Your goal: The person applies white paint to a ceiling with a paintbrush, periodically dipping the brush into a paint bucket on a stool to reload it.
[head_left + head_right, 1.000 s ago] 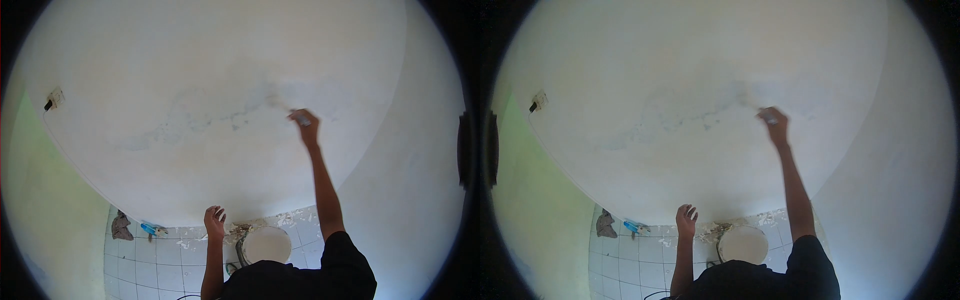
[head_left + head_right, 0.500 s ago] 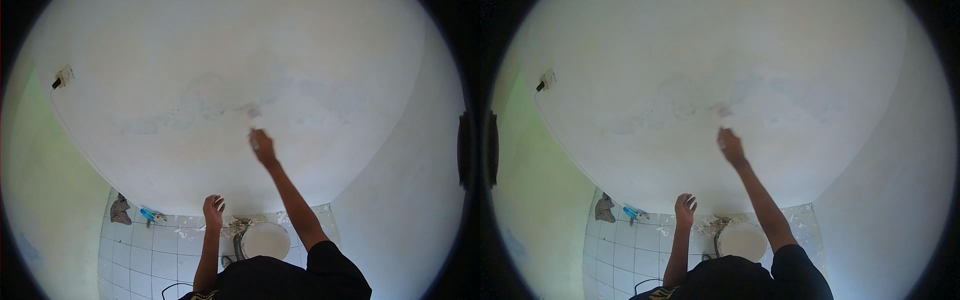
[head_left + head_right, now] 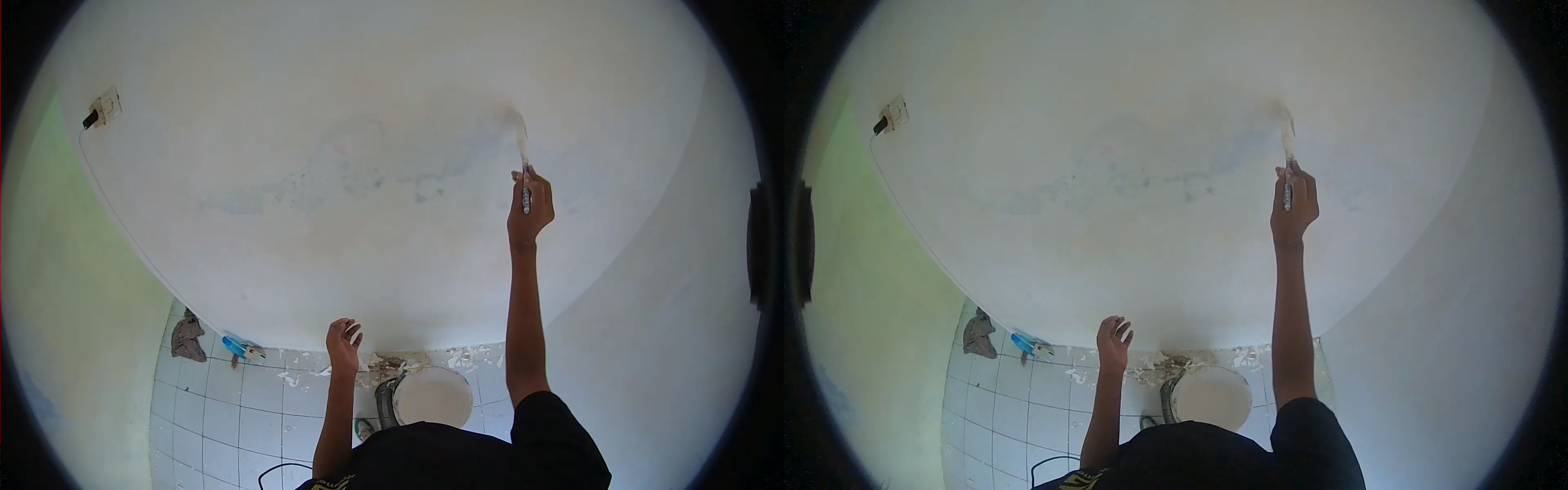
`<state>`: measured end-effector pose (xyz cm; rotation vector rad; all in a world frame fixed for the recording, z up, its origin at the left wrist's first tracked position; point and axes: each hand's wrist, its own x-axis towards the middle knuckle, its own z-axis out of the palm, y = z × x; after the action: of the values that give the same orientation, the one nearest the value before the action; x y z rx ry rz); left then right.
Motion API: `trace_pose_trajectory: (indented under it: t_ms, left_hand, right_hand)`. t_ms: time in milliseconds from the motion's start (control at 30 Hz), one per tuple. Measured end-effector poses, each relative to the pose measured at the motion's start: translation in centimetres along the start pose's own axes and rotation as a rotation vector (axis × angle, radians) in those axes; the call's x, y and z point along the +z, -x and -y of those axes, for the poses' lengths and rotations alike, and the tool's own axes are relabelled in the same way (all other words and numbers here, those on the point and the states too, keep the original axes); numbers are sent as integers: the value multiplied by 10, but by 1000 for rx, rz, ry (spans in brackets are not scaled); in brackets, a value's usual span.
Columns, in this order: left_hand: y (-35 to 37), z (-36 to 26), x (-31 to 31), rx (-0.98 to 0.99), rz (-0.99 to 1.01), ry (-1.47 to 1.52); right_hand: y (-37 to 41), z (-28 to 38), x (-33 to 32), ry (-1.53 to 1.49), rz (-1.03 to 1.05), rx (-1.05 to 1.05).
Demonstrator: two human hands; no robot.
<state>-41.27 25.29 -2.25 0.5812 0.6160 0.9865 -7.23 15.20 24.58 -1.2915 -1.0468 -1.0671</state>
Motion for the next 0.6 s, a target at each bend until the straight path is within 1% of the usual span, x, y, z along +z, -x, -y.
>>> trace_pose_trajectory:
  t_ms: [33, 67, 100, 133, 200, 233, 267, 333, 367, 467, 533, 600]
  left_hand:
    - [-3, -1, -1, -4, -14, 3]
    - [-6, -1, -2, -9, -26, 3]
    - [-9, 1, -4, -20, -17, 5]
    - [-10, 2, -3, -29, -14, -2]
    - [-11, 7, 4, -56, 14, 22]
    - [-10, 9, 9, -65, 16, 21]
    - [-8, 10, 12, -76, 30, 18]
    - [-7, 9, 15, -86, 48, 18]
    - [-8, 9, 15, -102, 44, 12]
    - [-7, 13, 12, -124, 38, 6]
    - [-9, 16, 8, -129, 46, 5]
    - [-10, 18, 7, -137, 50, 8]
  right_hand:
    - [6, -1, 1, -20, -73, 56]
    - [24, 5, 11, -73, -10, 96]
    - [51, -1, 30, -100, 42, 21]
    - [85, 0, 43, -96, 166, 112]
    - [121, 23, 48, -212, 281, 71]
    - [134, 32, 48, -345, 349, 295]
    - [137, 30, 42, -338, 352, 300]
    - [120, 35, 27, -362, 242, 215]
    - [102, 38, 20, -417, 133, 225]
    - [41, 49, 6, -299, -90, 217]
    - [42, 27, 17, -246, -20, 217]
    - [82, 10, 41, -147, 165, 111]
